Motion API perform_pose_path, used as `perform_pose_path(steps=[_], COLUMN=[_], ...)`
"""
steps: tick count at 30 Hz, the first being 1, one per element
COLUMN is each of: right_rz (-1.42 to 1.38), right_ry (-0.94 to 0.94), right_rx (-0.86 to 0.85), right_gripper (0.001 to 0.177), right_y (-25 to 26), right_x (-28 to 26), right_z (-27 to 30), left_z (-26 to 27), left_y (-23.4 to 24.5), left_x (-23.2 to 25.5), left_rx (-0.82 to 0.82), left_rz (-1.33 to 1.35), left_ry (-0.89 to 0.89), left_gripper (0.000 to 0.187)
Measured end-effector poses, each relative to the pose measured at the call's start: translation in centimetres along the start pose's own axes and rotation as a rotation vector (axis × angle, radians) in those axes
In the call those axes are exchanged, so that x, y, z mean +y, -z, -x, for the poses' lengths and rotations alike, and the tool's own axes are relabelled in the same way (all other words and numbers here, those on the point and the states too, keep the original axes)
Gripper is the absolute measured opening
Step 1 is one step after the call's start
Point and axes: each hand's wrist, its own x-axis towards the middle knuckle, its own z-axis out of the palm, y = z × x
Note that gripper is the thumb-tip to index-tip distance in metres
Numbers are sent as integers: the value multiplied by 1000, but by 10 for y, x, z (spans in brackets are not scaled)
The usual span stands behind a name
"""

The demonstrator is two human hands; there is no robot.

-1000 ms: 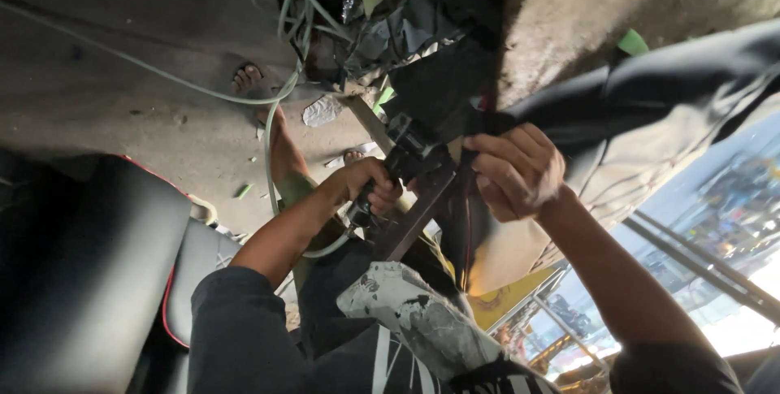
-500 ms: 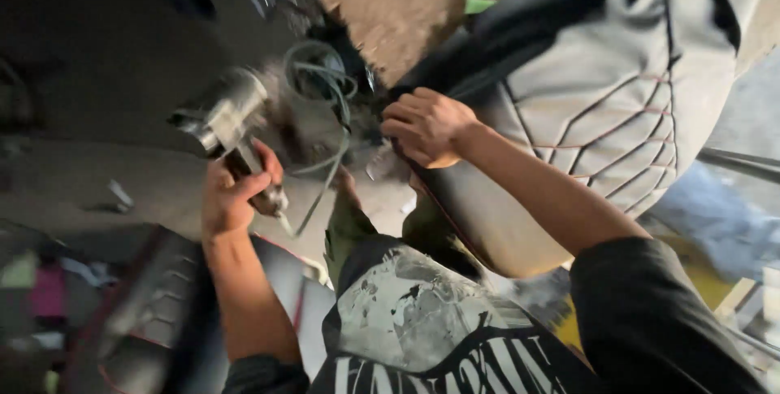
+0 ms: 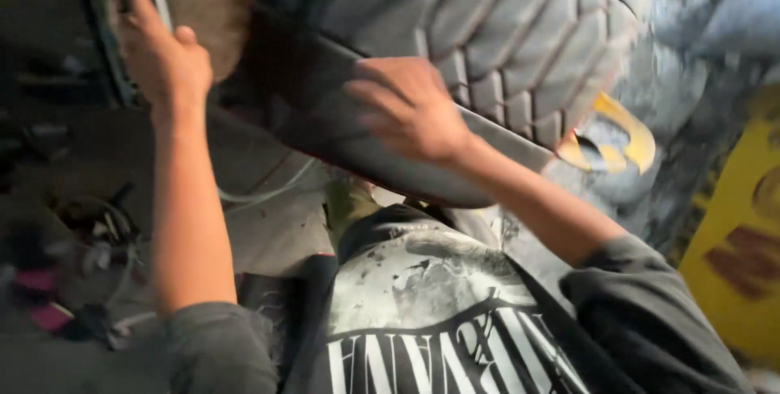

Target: The person is attaching a black leather cover to a wooden seat frame using a pneumatic staple gun.

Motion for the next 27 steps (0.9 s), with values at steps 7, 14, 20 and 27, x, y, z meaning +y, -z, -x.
perform_pose_path(steps=[7,14,20,27], right_rz=[404,338,83,-176], right_ry=[-427,-520,-856,-1159], right_rx=[-130,324,256,39], right_gripper=[69,66,66,80], right_y=[52,88,116,123], right_x=[80,255,467,496], right_z=[246,256,207,209], left_z=[-9,212,276,249], left_y=[-22,-34,-74,-46], left_x=[39,175,275,335], left_rx=[243,567,155,432], left_rz=[-27,149,829,887], left_ry=[-4,361,1151,1189], left_gripper=[59,43,60,84])
